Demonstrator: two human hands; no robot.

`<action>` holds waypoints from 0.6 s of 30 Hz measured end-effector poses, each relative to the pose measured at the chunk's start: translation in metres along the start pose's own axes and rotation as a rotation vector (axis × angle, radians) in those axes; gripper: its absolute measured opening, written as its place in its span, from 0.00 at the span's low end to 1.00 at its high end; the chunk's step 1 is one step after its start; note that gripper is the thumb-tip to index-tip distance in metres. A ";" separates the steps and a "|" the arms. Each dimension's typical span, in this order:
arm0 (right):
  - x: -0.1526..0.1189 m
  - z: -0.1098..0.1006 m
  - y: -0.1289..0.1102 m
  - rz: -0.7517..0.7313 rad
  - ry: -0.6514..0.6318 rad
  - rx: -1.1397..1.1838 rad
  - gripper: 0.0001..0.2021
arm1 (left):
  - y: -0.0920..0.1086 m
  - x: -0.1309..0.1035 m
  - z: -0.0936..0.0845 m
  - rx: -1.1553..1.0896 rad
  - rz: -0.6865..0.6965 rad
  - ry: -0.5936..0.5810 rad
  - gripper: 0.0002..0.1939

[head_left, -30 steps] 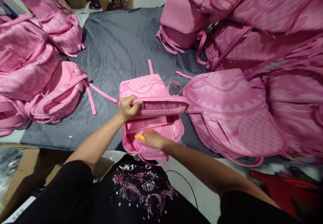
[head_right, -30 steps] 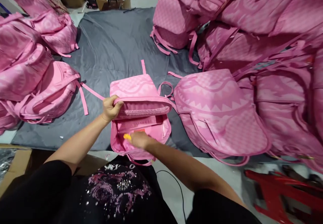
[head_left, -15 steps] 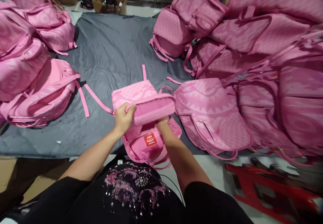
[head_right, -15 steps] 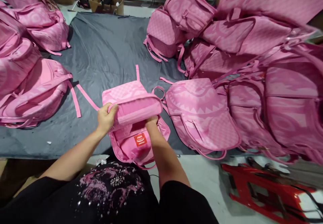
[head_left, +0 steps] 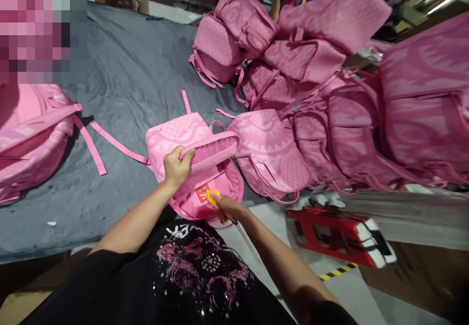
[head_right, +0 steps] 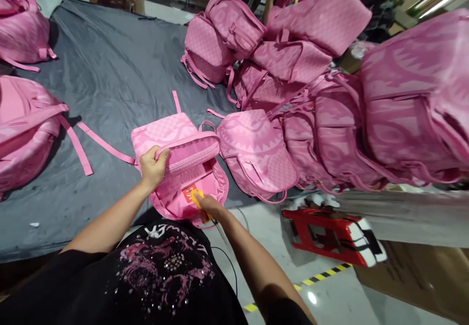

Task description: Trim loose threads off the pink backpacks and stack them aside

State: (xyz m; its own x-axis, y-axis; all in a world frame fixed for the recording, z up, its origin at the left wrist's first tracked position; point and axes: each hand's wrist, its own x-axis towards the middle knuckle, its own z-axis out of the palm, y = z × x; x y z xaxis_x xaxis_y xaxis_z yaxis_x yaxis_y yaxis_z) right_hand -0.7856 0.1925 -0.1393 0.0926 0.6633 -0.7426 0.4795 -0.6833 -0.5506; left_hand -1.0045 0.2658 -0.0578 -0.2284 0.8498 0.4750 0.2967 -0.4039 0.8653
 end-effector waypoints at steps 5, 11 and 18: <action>0.042 0.032 -0.018 -0.209 0.084 0.486 0.30 | 0.002 0.002 0.006 -0.024 0.015 -0.063 0.26; 0.035 0.076 0.012 -0.396 0.080 0.663 0.24 | -0.005 0.028 0.004 0.038 0.110 0.063 0.28; 0.041 0.077 0.013 -0.378 0.055 0.751 0.20 | -0.003 0.042 0.010 0.065 0.263 -0.030 0.28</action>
State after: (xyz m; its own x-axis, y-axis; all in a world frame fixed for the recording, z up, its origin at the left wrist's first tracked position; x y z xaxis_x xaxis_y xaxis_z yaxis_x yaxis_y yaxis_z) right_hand -0.8424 0.1880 -0.2063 0.0942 0.8887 -0.4486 -0.2194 -0.4210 -0.8801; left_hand -1.0059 0.3062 -0.0418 -0.1086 0.7289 0.6760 0.4014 -0.5899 0.7006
